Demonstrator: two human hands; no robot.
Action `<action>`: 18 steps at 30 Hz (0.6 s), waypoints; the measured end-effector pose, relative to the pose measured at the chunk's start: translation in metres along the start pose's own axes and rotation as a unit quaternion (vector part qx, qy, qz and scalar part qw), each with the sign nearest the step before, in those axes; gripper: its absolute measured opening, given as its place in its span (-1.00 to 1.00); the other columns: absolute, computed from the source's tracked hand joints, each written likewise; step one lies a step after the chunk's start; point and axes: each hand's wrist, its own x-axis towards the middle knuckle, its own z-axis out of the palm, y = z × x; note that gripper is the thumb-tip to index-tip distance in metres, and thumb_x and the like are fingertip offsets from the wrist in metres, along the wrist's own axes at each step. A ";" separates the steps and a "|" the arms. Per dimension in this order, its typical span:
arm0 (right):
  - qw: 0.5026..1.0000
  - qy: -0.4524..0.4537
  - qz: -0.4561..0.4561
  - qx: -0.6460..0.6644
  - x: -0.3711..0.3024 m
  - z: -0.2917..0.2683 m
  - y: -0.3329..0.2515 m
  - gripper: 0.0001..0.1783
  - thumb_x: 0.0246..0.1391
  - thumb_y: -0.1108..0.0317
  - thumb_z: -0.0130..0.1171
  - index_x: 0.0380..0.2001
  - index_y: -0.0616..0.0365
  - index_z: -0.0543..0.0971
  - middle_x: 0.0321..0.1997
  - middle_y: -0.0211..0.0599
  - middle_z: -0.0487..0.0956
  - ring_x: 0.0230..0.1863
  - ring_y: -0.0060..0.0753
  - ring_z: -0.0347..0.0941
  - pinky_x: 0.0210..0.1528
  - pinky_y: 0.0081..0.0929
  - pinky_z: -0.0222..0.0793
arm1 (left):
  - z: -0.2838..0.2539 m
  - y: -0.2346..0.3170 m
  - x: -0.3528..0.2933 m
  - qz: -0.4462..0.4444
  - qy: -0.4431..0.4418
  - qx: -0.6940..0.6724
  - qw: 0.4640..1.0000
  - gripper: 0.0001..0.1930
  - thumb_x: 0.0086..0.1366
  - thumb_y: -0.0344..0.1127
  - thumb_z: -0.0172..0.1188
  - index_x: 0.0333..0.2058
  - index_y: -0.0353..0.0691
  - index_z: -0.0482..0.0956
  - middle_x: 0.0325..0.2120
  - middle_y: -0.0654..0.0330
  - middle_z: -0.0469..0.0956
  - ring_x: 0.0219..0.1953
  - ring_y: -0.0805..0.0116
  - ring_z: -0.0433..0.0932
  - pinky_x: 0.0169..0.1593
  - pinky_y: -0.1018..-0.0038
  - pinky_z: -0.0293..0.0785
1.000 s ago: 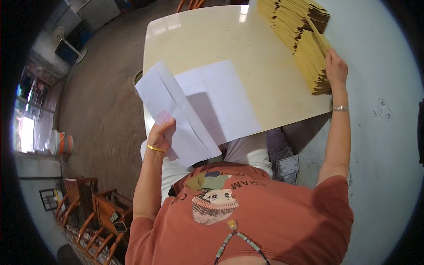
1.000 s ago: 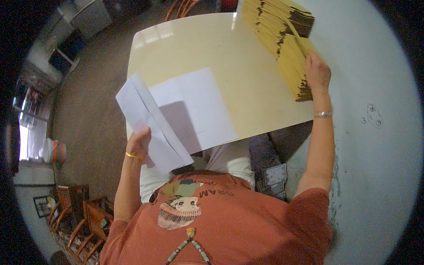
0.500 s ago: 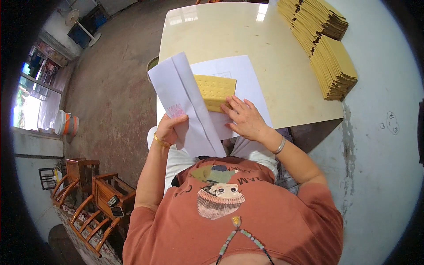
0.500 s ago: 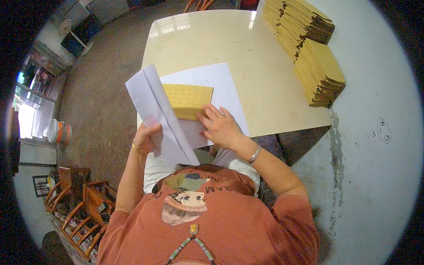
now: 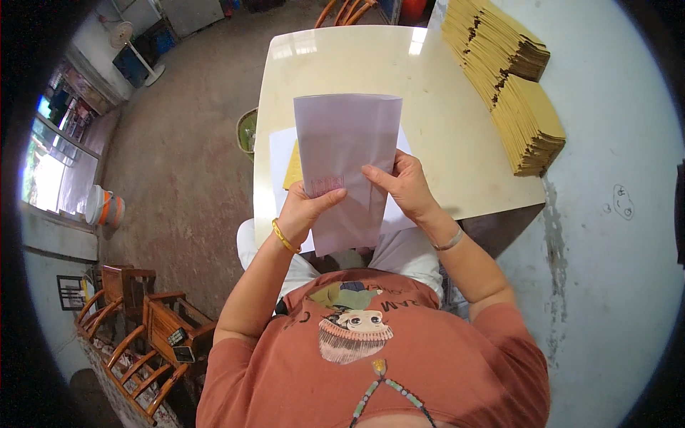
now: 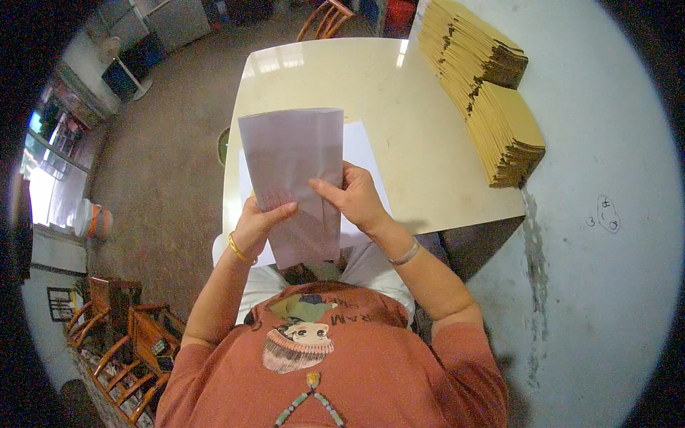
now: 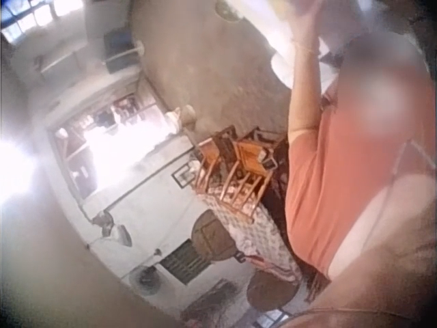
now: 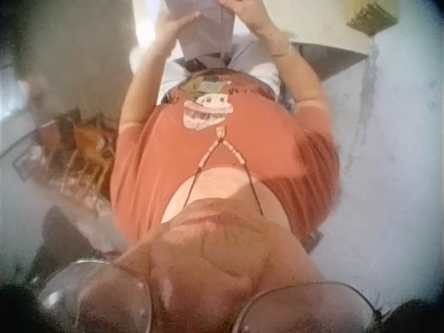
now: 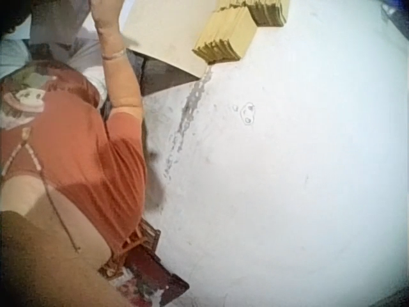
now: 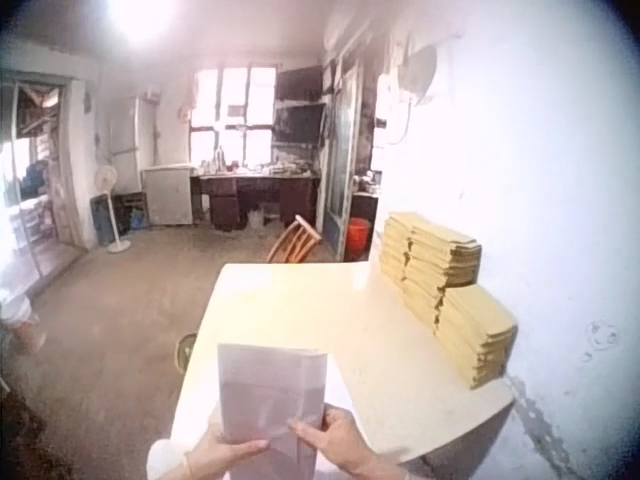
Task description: The person is folding white envelopes and inserting textured yellow cards into them by hand.
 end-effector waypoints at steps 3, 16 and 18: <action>1.000 -0.017 -0.016 0.013 -0.002 -0.002 -0.008 -0.67 0.05 0.39 0.25 -0.11 0.31 0.53 -0.20 -0.34 0.59 -0.21 -0.58 0.49 -0.14 -0.55 0.44 | 0.007 0.005 0.000 0.001 -0.012 -0.003 1.000 -0.78 0.09 -0.50 0.33 -0.23 -0.27 0.62 -0.34 0.30 0.61 -0.30 0.54 0.54 -0.17 0.55 0.47; 0.642 0.038 -0.547 -0.535 -0.017 -0.010 -0.154 -0.53 -0.22 0.26 0.43 -0.16 0.08 0.57 -0.20 -0.37 0.57 -0.17 -0.33 0.46 0.01 -0.31 0.24 | 0.025 0.024 -0.013 0.289 0.052 0.202 0.934 -0.89 0.12 -0.53 0.30 -0.33 -0.31 0.67 -0.45 0.26 0.65 -0.40 0.56 0.56 -0.31 0.59 0.49; 0.642 0.050 -0.552 -0.530 -0.021 -0.007 -0.151 -0.56 -0.25 0.27 0.44 -0.20 0.03 0.59 -0.25 -0.47 0.57 -0.23 -0.40 0.45 -0.03 -0.30 0.22 | 0.022 0.022 -0.013 0.335 0.057 0.219 0.915 -0.90 0.13 -0.52 0.29 -0.33 -0.32 0.66 -0.46 0.24 0.66 -0.41 0.55 0.57 -0.33 0.60 0.49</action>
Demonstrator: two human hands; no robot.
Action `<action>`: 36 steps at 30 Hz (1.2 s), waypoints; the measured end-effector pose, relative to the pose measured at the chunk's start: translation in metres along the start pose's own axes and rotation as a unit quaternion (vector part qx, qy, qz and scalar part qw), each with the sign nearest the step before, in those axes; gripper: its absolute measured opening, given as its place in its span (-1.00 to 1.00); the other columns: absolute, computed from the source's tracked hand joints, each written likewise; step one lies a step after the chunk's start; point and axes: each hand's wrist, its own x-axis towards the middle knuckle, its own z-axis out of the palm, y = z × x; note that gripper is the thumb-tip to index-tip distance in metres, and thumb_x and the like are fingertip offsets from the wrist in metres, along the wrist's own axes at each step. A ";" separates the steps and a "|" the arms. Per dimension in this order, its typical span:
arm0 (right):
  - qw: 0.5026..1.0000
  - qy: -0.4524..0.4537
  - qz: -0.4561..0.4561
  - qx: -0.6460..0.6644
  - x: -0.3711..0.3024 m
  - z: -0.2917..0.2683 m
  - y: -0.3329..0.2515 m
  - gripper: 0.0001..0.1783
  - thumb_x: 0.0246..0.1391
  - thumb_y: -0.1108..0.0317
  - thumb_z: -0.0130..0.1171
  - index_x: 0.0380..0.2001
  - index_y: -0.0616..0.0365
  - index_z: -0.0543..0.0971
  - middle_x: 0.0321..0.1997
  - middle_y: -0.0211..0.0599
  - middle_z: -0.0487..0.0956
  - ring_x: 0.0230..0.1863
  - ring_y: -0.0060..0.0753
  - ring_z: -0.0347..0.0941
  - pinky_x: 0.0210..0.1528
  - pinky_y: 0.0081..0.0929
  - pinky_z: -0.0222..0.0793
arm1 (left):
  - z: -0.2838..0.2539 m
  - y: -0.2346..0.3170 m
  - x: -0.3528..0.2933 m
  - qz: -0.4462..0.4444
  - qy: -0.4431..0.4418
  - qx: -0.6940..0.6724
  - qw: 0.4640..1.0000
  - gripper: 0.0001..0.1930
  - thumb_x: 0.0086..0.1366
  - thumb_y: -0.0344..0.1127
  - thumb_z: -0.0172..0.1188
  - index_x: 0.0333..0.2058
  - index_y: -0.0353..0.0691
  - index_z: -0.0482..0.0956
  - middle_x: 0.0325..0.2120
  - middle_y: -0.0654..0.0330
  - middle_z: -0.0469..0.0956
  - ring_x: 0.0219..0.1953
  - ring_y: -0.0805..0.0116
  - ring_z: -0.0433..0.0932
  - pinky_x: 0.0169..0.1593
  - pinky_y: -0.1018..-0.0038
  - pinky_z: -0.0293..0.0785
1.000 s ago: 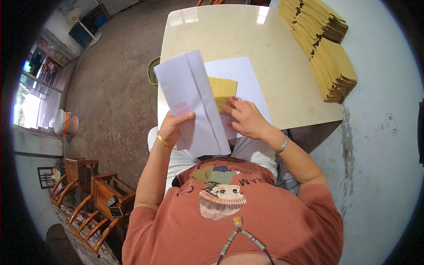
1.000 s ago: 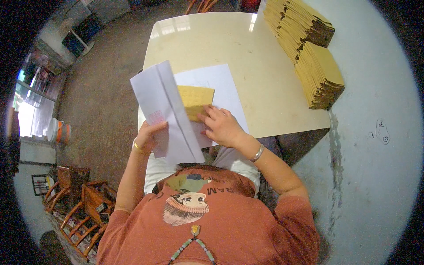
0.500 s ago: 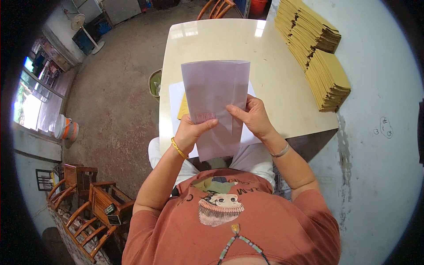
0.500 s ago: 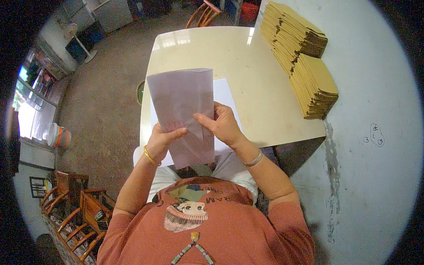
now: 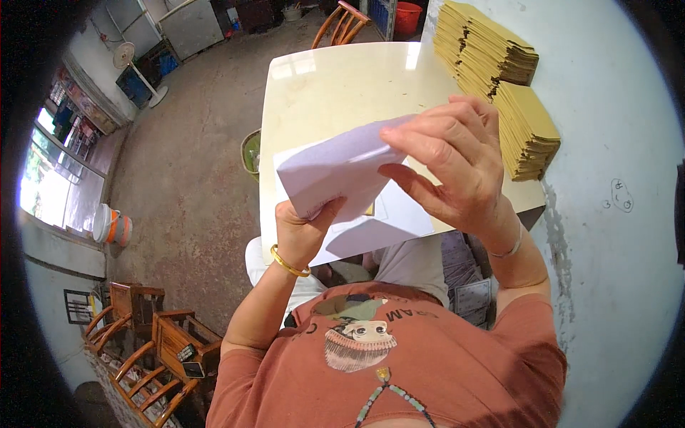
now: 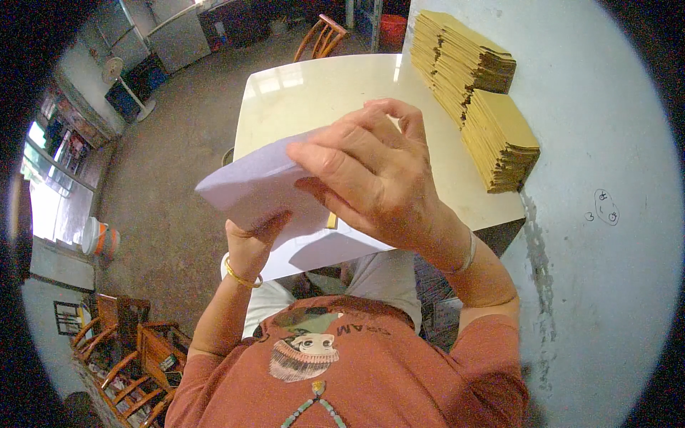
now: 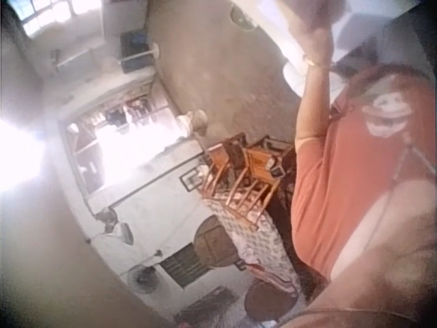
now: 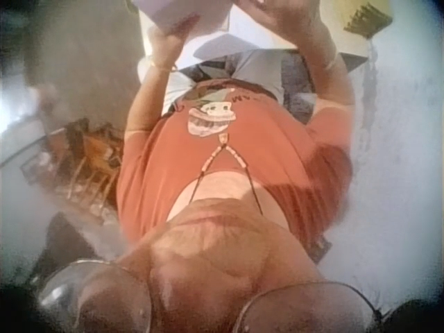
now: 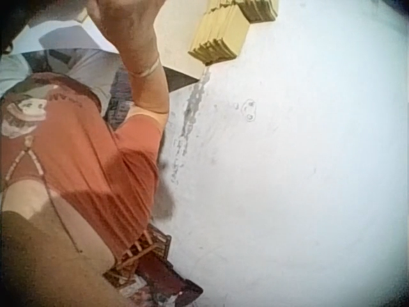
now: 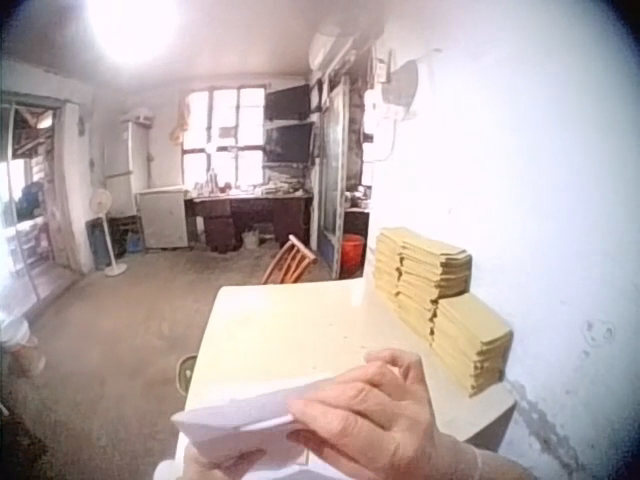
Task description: The person is folding white envelopes and inserting textured yellow cards into them by hand.
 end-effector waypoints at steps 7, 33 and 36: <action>0.998 -0.041 -0.017 0.045 0.006 -0.010 -0.025 -0.72 -0.35 0.26 0.45 -0.46 -0.03 0.61 -0.54 -0.64 0.48 -0.47 -0.52 0.36 -0.14 -0.37 0.16 | -0.009 -0.003 -0.001 0.101 0.034 0.097 0.990 -0.80 -0.02 -0.50 0.31 -0.33 -0.26 0.66 -0.43 0.15 0.65 -0.37 0.29 0.62 -0.14 0.44 0.42; 0.999 -0.018 -0.010 -0.034 -0.004 0.014 -0.043 -0.85 -0.33 0.42 0.38 -0.55 0.07 0.63 -0.49 -0.61 0.54 -0.46 -0.57 0.37 0.14 -0.21 0.17 | -0.009 -0.027 -0.006 0.009 0.065 0.020 0.998 -0.79 0.00 -0.45 0.23 -0.31 -0.27 0.65 -0.43 0.15 0.64 -0.34 0.24 0.62 -0.05 0.37 0.40; 0.999 -0.038 0.000 -0.023 -0.005 0.013 -0.042 -0.84 -0.30 0.42 0.38 -0.53 0.07 0.61 -0.45 -0.57 0.55 -0.40 -0.53 0.38 0.14 -0.19 0.17 | -0.012 -0.028 -0.009 0.017 0.042 0.064 0.997 -0.81 0.03 -0.47 0.21 -0.32 -0.27 0.64 -0.44 0.13 0.64 -0.35 0.24 0.63 -0.05 0.36 0.41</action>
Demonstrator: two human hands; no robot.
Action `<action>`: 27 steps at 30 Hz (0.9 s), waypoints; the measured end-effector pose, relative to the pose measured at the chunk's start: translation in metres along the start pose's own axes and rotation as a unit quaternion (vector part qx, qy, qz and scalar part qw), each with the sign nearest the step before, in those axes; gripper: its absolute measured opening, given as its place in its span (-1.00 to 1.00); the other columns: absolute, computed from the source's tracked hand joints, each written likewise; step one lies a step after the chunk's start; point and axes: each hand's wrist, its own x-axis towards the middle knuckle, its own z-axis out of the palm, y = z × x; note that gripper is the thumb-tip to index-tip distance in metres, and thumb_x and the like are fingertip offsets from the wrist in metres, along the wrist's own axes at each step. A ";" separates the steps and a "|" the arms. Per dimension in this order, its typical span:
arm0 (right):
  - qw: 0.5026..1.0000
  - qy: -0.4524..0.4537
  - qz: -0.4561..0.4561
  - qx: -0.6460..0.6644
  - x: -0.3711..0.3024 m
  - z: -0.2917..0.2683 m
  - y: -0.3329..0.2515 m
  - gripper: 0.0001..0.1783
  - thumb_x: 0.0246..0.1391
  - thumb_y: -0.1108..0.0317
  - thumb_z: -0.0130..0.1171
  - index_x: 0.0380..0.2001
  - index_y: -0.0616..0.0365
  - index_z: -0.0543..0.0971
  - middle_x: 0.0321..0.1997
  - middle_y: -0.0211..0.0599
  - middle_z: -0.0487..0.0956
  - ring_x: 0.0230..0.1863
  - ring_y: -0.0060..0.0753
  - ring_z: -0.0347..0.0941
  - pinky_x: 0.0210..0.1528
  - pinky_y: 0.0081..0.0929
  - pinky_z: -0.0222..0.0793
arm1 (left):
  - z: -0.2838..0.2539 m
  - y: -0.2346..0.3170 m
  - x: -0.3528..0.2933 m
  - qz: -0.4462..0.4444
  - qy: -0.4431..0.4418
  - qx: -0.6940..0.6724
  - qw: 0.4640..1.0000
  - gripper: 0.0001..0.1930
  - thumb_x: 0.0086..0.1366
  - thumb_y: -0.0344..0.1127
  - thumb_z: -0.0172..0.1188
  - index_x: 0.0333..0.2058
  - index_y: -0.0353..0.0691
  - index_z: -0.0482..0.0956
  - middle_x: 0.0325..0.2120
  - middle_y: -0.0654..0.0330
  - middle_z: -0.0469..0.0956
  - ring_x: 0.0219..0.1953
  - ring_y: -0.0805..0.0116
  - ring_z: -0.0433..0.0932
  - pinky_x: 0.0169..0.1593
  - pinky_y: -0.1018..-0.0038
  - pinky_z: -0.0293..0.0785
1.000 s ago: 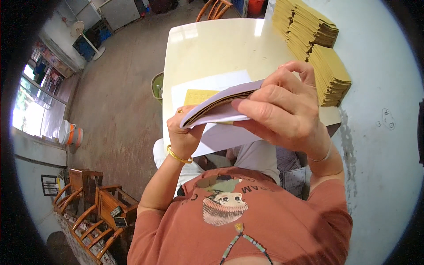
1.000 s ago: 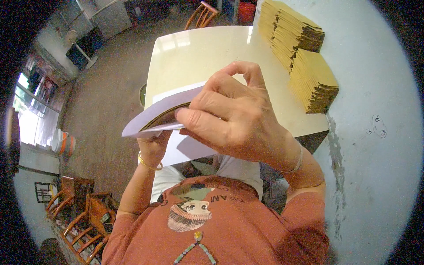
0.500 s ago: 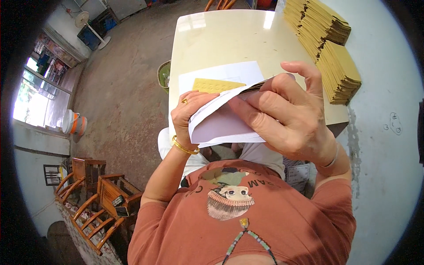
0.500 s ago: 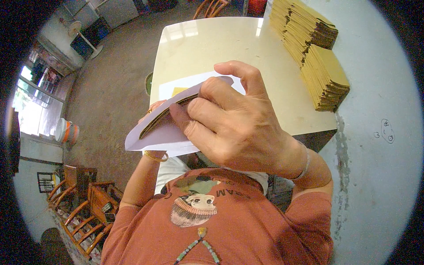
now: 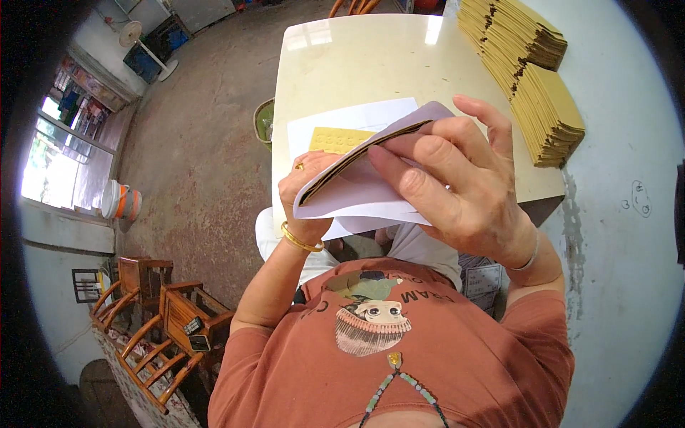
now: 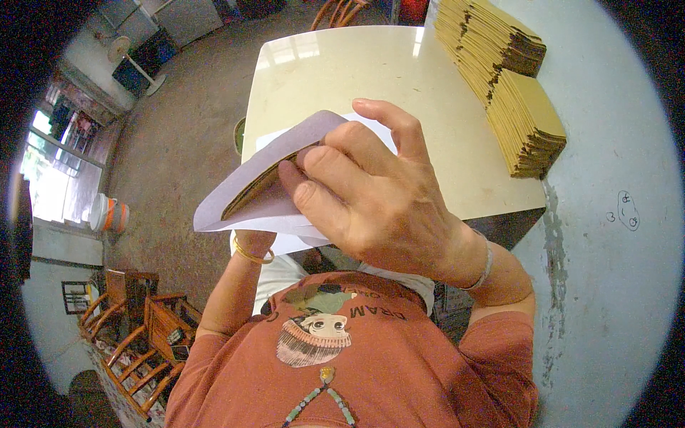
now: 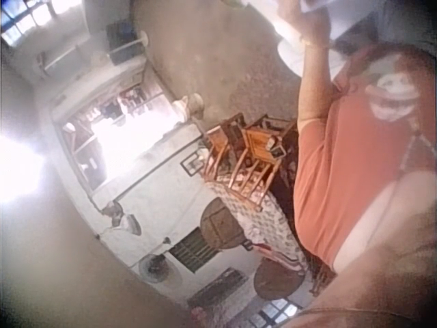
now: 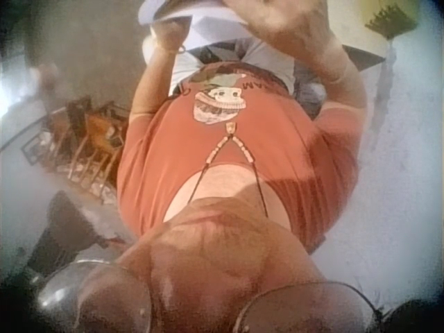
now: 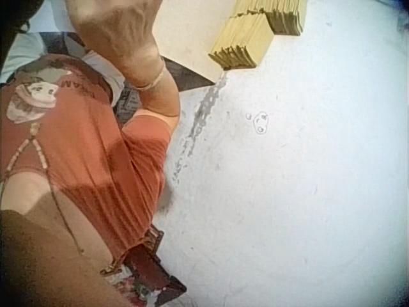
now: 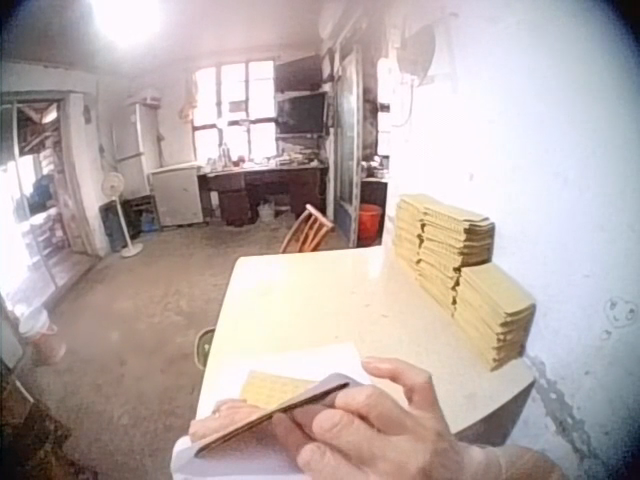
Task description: The person is folding white envelopes and inserting textured yellow cards into them by hand.
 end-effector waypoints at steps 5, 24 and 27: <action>0.998 -0.052 0.024 0.023 0.000 -0.004 0.001 -0.79 -0.30 0.39 0.34 -0.45 0.07 0.61 -0.33 -0.47 0.54 -0.28 -0.41 0.37 0.15 -0.15 0.17 | 0.004 0.011 0.004 0.066 0.030 -0.003 0.997 -0.83 0.05 -0.47 0.22 -0.33 -0.26 0.64 -0.44 0.15 0.64 -0.35 0.26 0.63 -0.06 0.36 0.44; 0.998 -0.055 0.018 0.022 -0.014 0.002 -0.011 -0.91 -0.19 0.40 0.26 -0.52 0.03 0.56 -0.32 -0.51 0.58 -0.28 -0.51 0.45 0.22 -0.15 0.11 | 0.002 0.013 0.014 0.161 0.023 0.075 0.984 -0.78 -0.02 -0.45 0.27 -0.32 -0.24 0.67 -0.41 0.16 0.66 -0.31 0.30 0.61 -0.07 0.41 0.39; 0.997 -0.067 0.018 0.035 -0.014 0.000 -0.009 -0.90 -0.17 0.41 0.24 -0.47 0.03 0.57 -0.39 -0.49 0.60 -0.35 -0.54 0.51 0.24 -0.16 0.12 | 0.001 0.007 0.007 0.021 0.026 -0.006 0.999 -0.76 -0.03 -0.42 0.29 -0.30 -0.23 0.67 -0.39 0.16 0.66 -0.29 0.30 0.61 -0.06 0.40 0.40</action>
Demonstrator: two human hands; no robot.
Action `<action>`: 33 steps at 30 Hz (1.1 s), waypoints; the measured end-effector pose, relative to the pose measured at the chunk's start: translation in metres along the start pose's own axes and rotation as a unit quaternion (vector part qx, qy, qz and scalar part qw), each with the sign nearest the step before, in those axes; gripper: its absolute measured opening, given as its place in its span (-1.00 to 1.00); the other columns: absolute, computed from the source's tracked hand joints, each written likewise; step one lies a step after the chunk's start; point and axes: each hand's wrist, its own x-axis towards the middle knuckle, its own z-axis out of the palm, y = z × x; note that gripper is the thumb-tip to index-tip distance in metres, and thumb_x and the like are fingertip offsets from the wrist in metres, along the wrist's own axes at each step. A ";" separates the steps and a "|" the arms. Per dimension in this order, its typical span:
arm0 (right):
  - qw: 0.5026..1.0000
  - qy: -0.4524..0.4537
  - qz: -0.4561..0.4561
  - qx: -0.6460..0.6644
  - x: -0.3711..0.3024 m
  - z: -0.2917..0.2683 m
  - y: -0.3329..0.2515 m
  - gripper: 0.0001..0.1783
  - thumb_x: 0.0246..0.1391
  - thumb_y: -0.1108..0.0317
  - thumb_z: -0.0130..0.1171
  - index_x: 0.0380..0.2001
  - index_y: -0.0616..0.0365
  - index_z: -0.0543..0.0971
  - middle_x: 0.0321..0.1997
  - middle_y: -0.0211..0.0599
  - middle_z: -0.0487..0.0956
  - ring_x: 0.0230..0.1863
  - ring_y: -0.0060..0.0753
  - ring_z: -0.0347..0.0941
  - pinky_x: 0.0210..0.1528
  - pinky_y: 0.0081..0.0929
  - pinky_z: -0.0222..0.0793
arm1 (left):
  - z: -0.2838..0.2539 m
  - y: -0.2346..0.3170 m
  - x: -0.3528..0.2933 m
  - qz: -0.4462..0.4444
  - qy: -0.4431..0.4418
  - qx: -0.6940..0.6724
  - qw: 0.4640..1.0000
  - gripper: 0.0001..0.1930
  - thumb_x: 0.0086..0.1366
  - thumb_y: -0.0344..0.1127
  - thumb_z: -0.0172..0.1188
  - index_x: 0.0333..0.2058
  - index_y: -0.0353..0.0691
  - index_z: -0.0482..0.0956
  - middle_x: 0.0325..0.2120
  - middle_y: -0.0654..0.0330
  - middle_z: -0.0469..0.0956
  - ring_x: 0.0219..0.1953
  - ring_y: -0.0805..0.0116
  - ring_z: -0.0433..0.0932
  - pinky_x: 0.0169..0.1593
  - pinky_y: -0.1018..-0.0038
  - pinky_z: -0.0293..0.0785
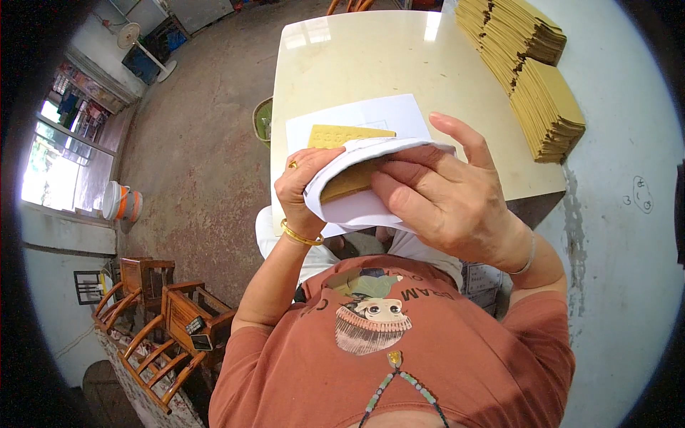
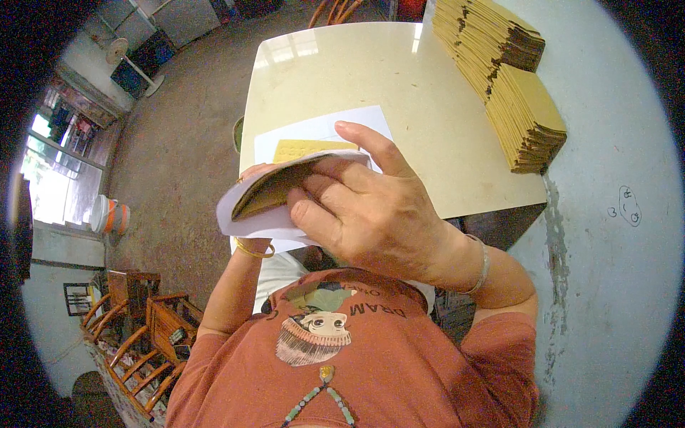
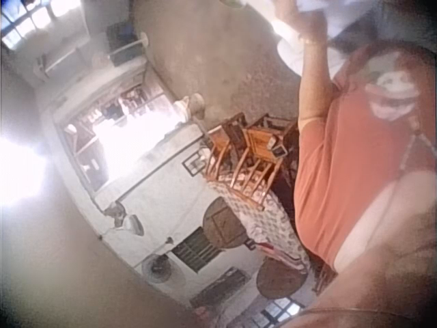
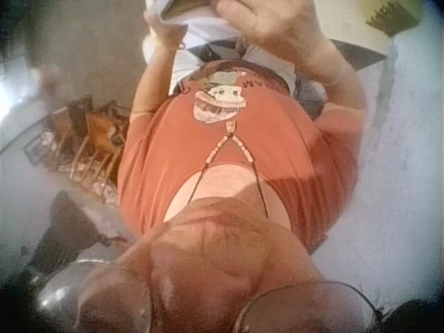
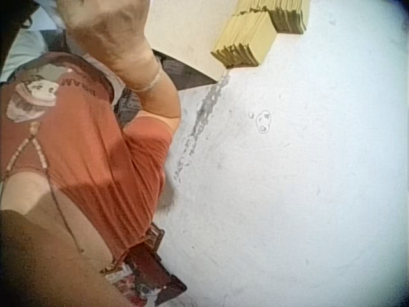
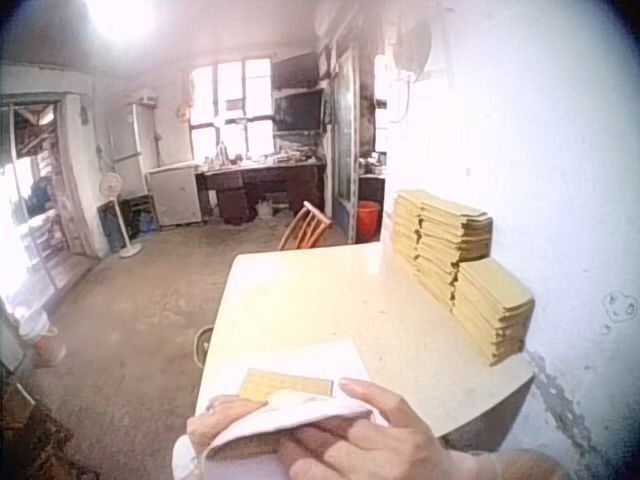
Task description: The person is folding white envelopes and inserting textured yellow cards into them by hand.
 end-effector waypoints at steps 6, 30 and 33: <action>0.996 -0.083 -0.020 0.036 0.004 -0.019 0.013 -0.93 -0.04 0.33 0.10 -0.43 0.00 0.51 -0.57 -0.48 0.54 -0.52 -0.53 0.51 0.23 -0.25 0.16 | 0.000 0.008 0.009 0.160 -0.024 0.143 0.976 -0.75 -0.02 -0.39 0.31 -0.28 -0.21 0.67 -0.40 0.14 0.66 -0.32 0.29 0.61 -0.03 0.36 0.38; 0.995 -0.046 -0.057 0.061 0.014 -0.002 0.021 -0.88 -0.20 0.45 0.21 -0.48 0.08 0.55 -0.44 -0.44 0.49 -0.41 -0.42 0.46 0.01 -0.28 0.36 | 0.000 -0.011 -0.006 0.073 0.012 0.079 0.994 -0.79 -0.04 -0.55 0.21 -0.35 -0.31 0.63 -0.47 0.10 0.62 -0.35 0.23 0.61 -0.05 0.35 0.42; 0.999 -0.008 -0.050 0.015 0.008 -0.003 0.007 -0.86 -0.25 0.43 0.22 -0.48 0.04 0.57 -0.40 -0.48 0.47 -0.37 -0.49 0.45 0.10 -0.19 0.27 | 0.002 -0.021 -0.006 0.061 0.019 0.068 0.996 -0.79 -0.03 -0.55 0.21 -0.33 -0.31 0.63 -0.47 0.11 0.62 -0.35 0.26 0.61 -0.06 0.38 0.41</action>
